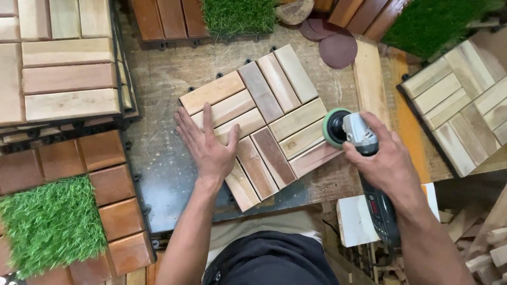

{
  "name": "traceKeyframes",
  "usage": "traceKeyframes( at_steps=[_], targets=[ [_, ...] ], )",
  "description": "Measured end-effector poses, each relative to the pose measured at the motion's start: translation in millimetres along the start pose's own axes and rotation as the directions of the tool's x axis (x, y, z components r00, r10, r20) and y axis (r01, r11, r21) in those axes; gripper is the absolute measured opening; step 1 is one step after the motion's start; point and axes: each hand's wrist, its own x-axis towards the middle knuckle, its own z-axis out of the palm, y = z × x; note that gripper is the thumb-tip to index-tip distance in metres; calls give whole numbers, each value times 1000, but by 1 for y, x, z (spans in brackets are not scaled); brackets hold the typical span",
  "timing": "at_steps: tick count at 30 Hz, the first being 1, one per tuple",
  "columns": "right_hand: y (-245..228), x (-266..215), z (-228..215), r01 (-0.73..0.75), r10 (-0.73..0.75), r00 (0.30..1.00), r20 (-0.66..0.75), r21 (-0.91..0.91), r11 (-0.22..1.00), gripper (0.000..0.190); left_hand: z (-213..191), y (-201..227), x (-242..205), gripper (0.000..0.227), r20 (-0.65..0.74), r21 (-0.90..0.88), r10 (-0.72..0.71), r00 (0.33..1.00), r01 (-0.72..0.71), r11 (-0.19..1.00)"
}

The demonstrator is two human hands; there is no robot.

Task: Using an orbital sander to smooth the surface of interlocking wooden floor tiles on a workbench.

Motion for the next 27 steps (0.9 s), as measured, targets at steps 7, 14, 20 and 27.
traceKeyframes(
  at_steps=[7, 14, 20, 27],
  targets=[
    [-39, -16, 14, 51, -51, 998, 40, -6, 999, 78, -1, 1, 0, 84, -16, -10, -2, 1000, 2, 1000],
    [-85, -22, 30, 250, -250, 967, 50, 14, 968, 76, -2, 0, 3, 82, -30, -9, 6, 1000, -7, 1000],
    [-78, 24, 18, 212, -211, 976, 53, -9, 977, 76, -3, -2, -1, 80, -33, -16, -8, 999, 7, 1000],
    [-64, 62, 9, 129, -128, 991, -36, 7, 992, 78, -1, 3, 2, 82, -45, -13, -24, 999, 23, 1000]
  ],
)
